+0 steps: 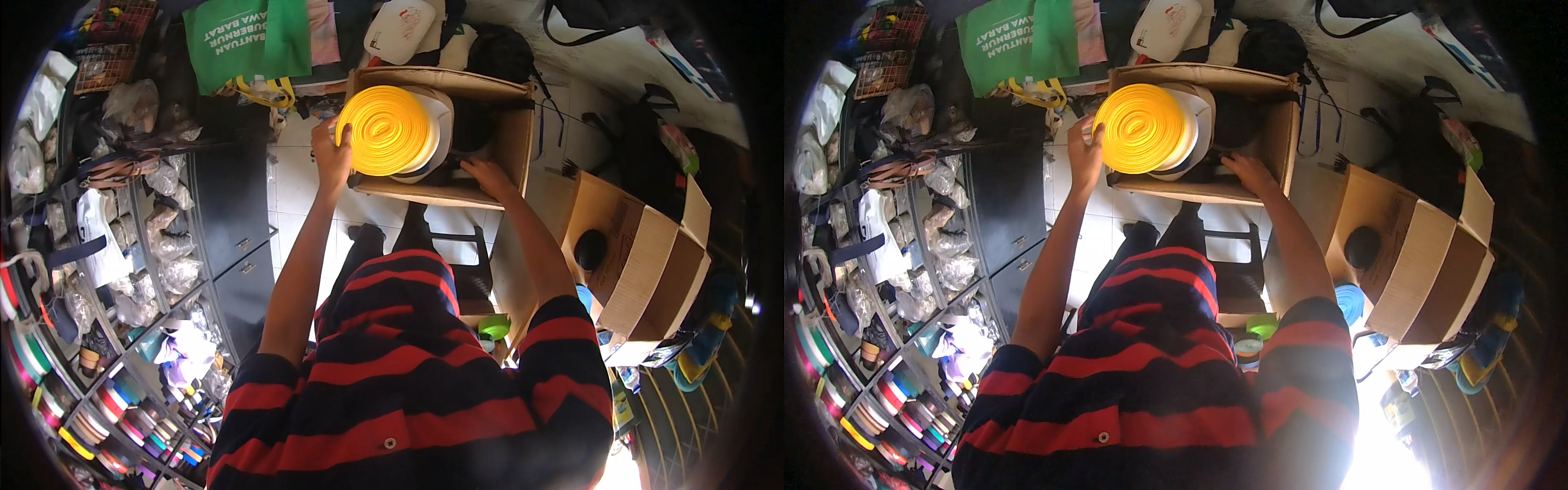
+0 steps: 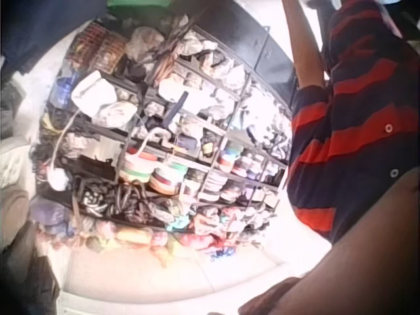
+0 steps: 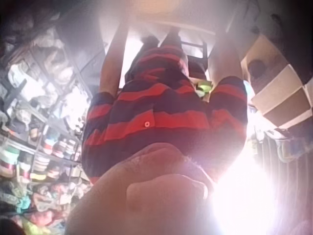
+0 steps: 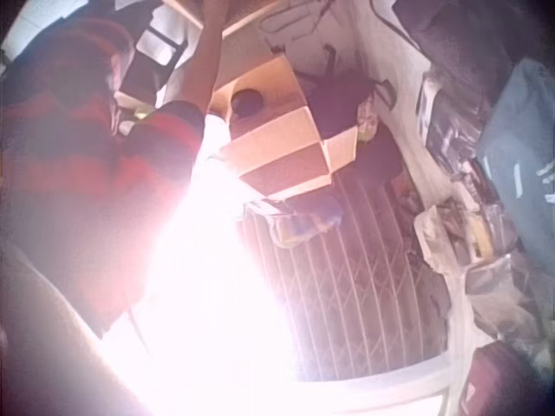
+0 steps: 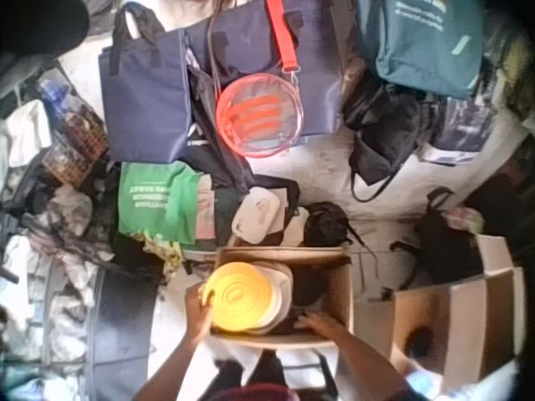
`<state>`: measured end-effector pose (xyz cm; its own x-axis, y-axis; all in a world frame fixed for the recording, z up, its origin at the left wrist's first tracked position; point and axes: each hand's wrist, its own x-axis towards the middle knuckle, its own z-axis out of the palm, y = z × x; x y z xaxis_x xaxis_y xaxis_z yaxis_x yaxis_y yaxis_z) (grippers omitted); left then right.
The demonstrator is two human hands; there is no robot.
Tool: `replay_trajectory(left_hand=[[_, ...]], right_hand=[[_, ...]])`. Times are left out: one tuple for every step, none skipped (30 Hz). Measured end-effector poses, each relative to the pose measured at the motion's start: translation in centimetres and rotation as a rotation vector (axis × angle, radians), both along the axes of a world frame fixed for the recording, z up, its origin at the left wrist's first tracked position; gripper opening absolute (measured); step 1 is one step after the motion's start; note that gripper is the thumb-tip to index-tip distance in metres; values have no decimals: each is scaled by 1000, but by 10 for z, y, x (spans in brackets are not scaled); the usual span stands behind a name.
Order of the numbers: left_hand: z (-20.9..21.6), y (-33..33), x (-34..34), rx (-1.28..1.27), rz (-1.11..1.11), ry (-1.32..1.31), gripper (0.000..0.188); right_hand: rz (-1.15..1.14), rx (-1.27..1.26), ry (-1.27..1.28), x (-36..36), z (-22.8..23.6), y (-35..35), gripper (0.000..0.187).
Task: The person takes rolls of ribbon from a box on the floor and places them onto a storage shelf according to color.
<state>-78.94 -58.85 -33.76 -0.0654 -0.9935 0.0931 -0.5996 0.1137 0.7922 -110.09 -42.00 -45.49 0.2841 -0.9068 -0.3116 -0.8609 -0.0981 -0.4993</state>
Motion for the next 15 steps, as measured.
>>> replay_trajectory(left_hand=[[-5,-3,-1,7,-4,-39,33],[-10,-6,-2,13,-8,-78,35],[-14,-7,-2,91,28,-64,44],[-13,-8,-7,138,67,-131,46],[-13,-8,-11,185,105,-197,49],[-11,-9,-13,232,143,-262,51],[-31,-15,2,341,97,-193,60],[-30,-14,1,295,115,-247,58],[-29,-11,-2,248,133,-302,56],[-22,-11,-6,198,141,-357,55],[-15,-13,-8,288,107,-258,55],[-7,-15,-10,376,73,-159,55],[0,-17,-10,463,40,-60,55],[-4,-16,-6,462,52,-35,54],[-9,-15,-2,461,64,-9,54]], right_hand=[[15,45,5,1,-7,-2,50],[10,106,-23,0,-13,-3,48],[5,166,-51,-1,-18,-2,47],[0,227,-78,-3,-21,-5,46],[-24,225,-108,-4,-23,-6,43],[-50,223,-139,-5,-24,-6,41],[-60,218,-166,-3,-21,-8,38],[-99,227,-151,-2,-12,-12,37],[-138,235,-136,1,-4,-15,36],[-188,241,-122,3,1,-17,35],[-258,159,-107,6,2,-18,33],[-328,78,-92,8,4,-19,30],[-396,-4,-78,12,5,-20,28],[-483,-79,-198,20,19,-30,28],[-569,-153,-319,30,33,-40,28]])
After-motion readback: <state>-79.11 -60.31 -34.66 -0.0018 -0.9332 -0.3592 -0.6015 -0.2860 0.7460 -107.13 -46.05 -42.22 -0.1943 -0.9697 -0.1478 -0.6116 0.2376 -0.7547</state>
